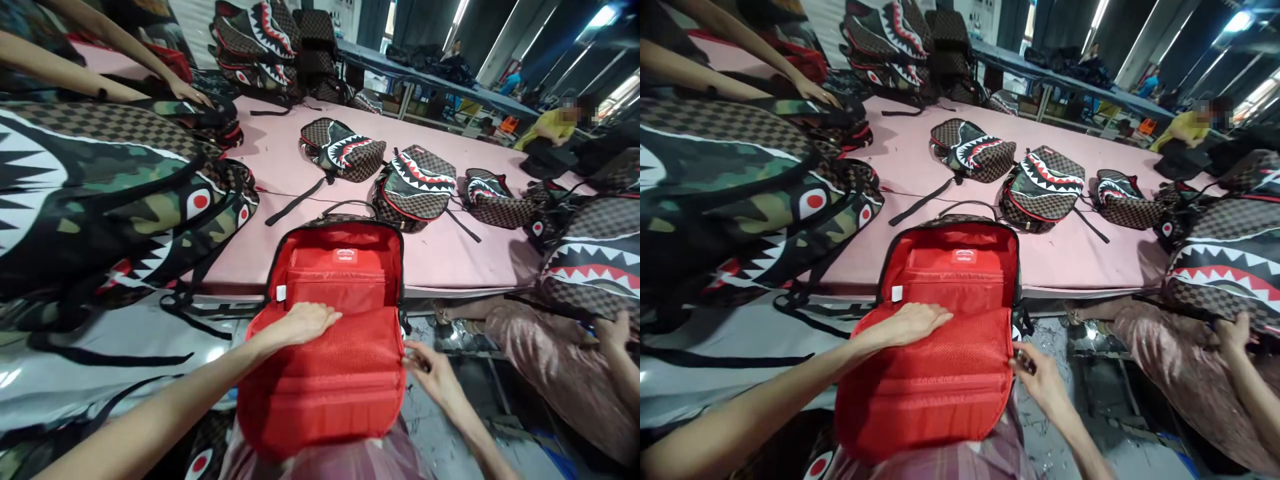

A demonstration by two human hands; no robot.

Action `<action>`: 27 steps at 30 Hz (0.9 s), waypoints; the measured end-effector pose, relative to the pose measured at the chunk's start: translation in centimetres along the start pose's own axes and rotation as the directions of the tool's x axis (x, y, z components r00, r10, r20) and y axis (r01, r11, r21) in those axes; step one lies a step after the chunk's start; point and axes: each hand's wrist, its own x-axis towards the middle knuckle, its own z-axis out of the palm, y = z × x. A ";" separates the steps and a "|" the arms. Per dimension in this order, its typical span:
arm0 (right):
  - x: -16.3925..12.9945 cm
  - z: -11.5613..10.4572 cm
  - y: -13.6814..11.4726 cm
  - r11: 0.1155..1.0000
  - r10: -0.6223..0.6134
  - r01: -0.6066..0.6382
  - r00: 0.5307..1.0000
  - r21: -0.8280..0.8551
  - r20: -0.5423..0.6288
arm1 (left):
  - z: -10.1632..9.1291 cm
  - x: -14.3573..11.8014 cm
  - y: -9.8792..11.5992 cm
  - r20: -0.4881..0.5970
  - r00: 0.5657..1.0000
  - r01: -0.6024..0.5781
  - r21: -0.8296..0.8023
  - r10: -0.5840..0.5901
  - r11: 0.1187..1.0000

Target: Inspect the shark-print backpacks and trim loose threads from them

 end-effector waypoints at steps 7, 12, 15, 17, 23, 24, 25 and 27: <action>13.5 2.5 -10.5 0.701 -0.410 0.469 0.881 -0.536 0.235 | 1.1 -3.2 3.5 -0.084 0.996 0.031 0.169 -0.017 0.985; 17.4 7.8 -12.5 0.477 -0.207 0.478 0.876 -0.737 0.434 | 1.4 -3.3 1.7 -0.102 0.983 0.158 0.031 -0.154 0.987; 17.5 6.4 -9.8 0.472 -0.119 0.430 0.896 -0.770 0.428 | 2.0 -3.5 -0.8 -0.100 0.958 0.265 -0.064 -0.270 0.962; 17.7 5.1 -8.0 0.477 -0.056 0.374 0.916 -0.795 0.397 | 2.6 -3.3 -2.4 -0.107 0.936 0.328 -0.092 -0.337 0.940; 19.9 4.2 -5.5 0.540 0.017 0.295 0.932 -0.788 0.361 | 4.1 0.3 -5.4 -0.217 0.878 0.414 -0.108 -0.428 0.904; 20.3 4.2 -5.3 0.552 0.023 0.291 0.932 -0.782 0.363 | 4.3 1.1 -5.7 -0.210 0.900 0.368 -0.102 -0.382 0.924; 20.5 4.3 -5.0 0.562 0.029 0.287 0.931 -0.775 0.365 | 4.5 1.8 -6.0 -0.195 0.924 0.316 -0.095 -0.329 0.944; 20.7 4.3 -4.6 0.584 0.039 0.283 0.927 -0.761 0.374 | 4.8 3.0 -6.6 -0.165 0.957 0.229 -0.081 -0.240 0.970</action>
